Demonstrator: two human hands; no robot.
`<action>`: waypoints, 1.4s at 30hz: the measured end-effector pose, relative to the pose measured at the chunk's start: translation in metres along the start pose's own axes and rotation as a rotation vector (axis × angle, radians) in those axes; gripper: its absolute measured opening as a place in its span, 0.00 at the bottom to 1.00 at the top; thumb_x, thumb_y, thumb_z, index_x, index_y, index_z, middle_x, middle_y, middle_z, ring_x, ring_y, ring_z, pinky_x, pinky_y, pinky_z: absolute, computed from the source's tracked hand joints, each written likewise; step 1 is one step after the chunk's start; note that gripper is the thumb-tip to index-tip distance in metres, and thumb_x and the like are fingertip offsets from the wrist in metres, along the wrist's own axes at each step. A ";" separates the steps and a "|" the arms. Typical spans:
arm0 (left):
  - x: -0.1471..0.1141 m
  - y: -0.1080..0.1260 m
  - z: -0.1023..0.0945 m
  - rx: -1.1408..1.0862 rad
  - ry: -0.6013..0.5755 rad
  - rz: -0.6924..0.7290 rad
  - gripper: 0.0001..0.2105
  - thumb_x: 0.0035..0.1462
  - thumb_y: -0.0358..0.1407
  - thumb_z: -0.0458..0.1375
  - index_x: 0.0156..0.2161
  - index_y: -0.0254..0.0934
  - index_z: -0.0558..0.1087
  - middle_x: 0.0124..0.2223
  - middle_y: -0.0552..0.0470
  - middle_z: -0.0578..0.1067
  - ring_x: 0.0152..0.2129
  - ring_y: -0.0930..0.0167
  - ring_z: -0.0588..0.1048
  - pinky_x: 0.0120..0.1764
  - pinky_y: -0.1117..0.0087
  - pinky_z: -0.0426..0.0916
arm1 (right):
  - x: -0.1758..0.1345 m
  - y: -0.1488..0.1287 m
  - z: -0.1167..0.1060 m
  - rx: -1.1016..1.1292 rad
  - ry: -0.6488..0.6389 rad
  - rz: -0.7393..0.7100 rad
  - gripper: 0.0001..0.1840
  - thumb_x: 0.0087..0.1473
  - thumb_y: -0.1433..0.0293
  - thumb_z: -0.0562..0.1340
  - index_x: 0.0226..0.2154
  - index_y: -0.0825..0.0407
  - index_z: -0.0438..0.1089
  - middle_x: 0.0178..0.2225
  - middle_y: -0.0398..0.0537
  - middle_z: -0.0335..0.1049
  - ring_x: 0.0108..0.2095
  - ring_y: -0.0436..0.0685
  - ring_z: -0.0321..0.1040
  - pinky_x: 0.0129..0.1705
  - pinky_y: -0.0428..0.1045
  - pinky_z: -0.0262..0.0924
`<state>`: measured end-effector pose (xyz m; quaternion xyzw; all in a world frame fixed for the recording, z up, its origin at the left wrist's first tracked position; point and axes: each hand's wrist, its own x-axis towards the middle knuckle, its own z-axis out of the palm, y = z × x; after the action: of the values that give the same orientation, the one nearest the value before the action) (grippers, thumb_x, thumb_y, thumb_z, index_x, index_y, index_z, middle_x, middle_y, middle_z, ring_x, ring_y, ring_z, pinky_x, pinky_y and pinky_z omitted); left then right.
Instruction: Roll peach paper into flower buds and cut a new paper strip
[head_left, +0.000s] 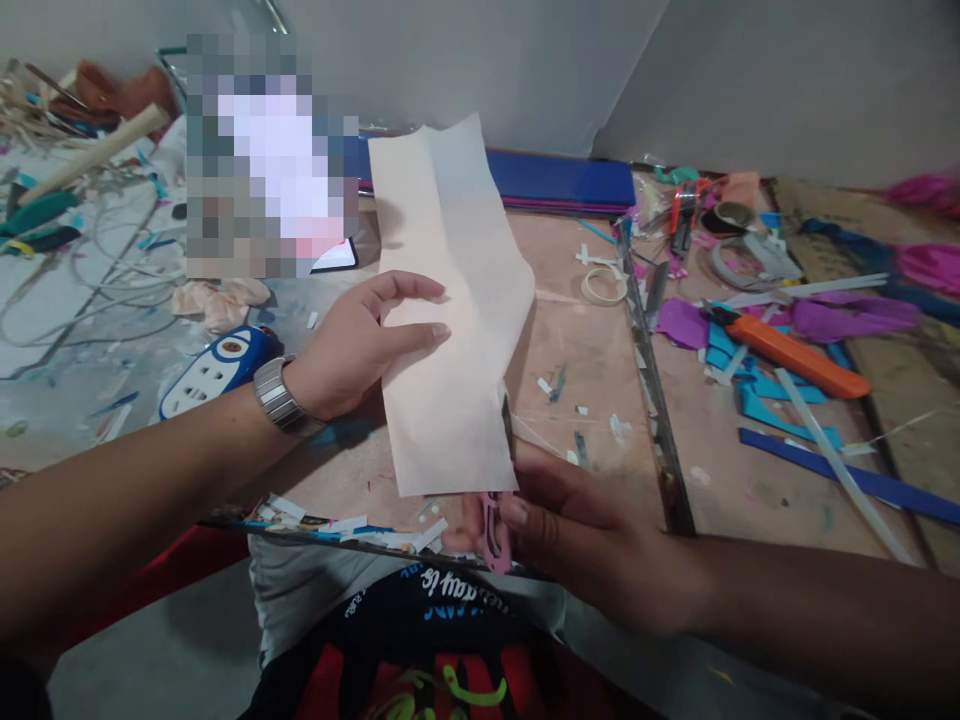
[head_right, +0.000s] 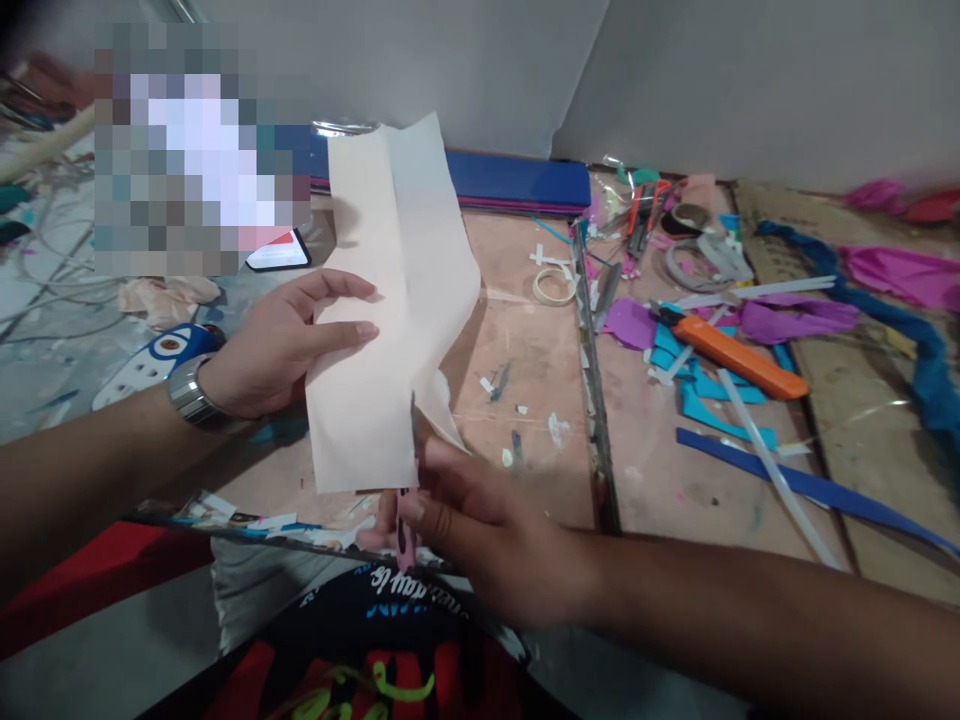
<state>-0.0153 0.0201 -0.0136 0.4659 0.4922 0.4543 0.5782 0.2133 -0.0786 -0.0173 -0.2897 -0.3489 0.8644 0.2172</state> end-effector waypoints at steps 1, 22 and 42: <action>0.000 0.000 0.000 0.002 0.001 0.003 0.17 0.47 0.28 0.70 0.44 0.37 0.76 0.42 0.50 0.78 0.34 0.70 0.77 0.35 0.71 0.73 | 0.001 0.000 0.000 0.020 -0.036 -0.003 0.11 0.66 0.60 0.65 0.45 0.51 0.71 0.38 0.44 0.71 0.37 0.50 0.72 0.50 0.53 0.70; 0.001 -0.001 -0.002 0.047 -0.005 0.008 0.16 0.49 0.31 0.69 0.44 0.38 0.75 0.46 0.49 0.79 0.34 0.70 0.77 0.34 0.70 0.74 | 0.008 0.005 -0.006 0.183 -0.071 -0.056 0.16 0.67 0.58 0.64 0.41 0.55 0.72 0.34 0.48 0.76 0.30 0.50 0.77 0.22 0.39 0.69; 0.001 -0.004 -0.004 0.176 0.013 0.126 0.14 0.50 0.33 0.70 0.43 0.38 0.77 0.49 0.47 0.79 0.44 0.65 0.76 0.43 0.66 0.73 | 0.003 0.003 -0.006 0.018 0.082 -0.035 0.21 0.65 0.52 0.64 0.33 0.52 0.66 0.25 0.40 0.68 0.16 0.42 0.53 0.16 0.39 0.45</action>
<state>-0.0193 0.0211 -0.0176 0.5420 0.5039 0.4477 0.5020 0.2148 -0.0763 -0.0242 -0.3168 -0.3370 0.8509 0.2493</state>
